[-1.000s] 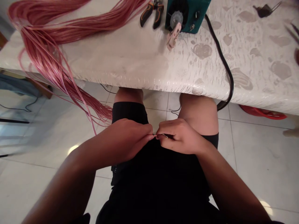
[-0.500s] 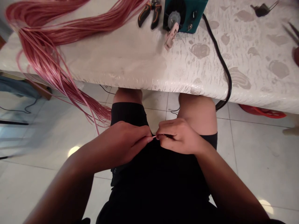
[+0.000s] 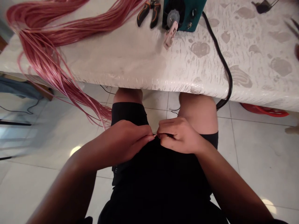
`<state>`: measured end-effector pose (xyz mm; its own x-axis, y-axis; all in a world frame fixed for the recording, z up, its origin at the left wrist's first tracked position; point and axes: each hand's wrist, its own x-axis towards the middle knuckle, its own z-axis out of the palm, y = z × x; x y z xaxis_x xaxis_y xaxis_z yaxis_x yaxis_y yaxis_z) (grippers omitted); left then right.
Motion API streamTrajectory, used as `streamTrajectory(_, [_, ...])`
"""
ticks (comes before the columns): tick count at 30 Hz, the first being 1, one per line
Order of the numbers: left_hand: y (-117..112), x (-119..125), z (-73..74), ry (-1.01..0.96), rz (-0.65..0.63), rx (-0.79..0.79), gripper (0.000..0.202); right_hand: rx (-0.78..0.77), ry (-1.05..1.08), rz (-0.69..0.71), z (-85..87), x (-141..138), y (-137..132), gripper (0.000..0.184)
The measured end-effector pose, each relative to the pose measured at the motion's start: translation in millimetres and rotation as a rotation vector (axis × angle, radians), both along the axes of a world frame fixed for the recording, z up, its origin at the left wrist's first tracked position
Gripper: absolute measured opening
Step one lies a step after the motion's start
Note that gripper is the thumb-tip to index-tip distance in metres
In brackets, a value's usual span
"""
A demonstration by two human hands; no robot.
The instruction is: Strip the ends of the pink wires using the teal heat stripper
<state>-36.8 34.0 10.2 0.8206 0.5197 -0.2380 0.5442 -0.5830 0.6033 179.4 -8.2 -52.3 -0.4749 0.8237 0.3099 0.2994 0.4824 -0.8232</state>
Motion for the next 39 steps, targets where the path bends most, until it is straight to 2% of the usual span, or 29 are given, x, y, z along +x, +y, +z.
streamTrajectory(6, [-0.5,0.3,-2.1,-0.011,0.043,0.02,0.027,-0.056,0.016,-0.038,2.4,0.3,-0.6,0.016])
streamTrajectory(11, [-2.4,1.0,-4.6,-0.091,0.157,-0.012,0.026,-0.134,0.011,-0.1,4.5,1.6,-3.4,0.016])
streamTrajectory(16, [-3.2,5.8,-2.2,-0.096,0.288,-0.065,0.019,-0.078,0.062,-0.174,1.5,0.4,-3.0,0.012])
streamTrajectory(22, [-4.7,9.8,1.8,-0.143,0.373,-0.123,0.02,-0.114,0.11,-0.248,-0.6,-1.1,-4.0,0.011])
streamTrajectory(28, [-8.4,17.7,3.7,-0.207,0.457,-0.225,0.023,-0.122,0.245,-0.244,-1.1,-1.0,-5.2,0.007])
streamTrajectory(31, [-7.9,20.2,4.5,-0.22,0.459,-0.266,0.023,-0.155,0.252,-0.25,0.3,-0.3,-5.3,0.004])
streamTrajectory(36, [-6.0,15.3,2.1,-0.239,0.373,-0.324,0.02,-0.219,0.273,-0.247,2.4,0.4,-6.3,0.005])
streamTrajectory(39, [-6.8,11.1,-2.3,-0.259,0.4,-0.318,0.017,-0.213,0.28,-0.259,2.7,0.2,-6.7,0.005])
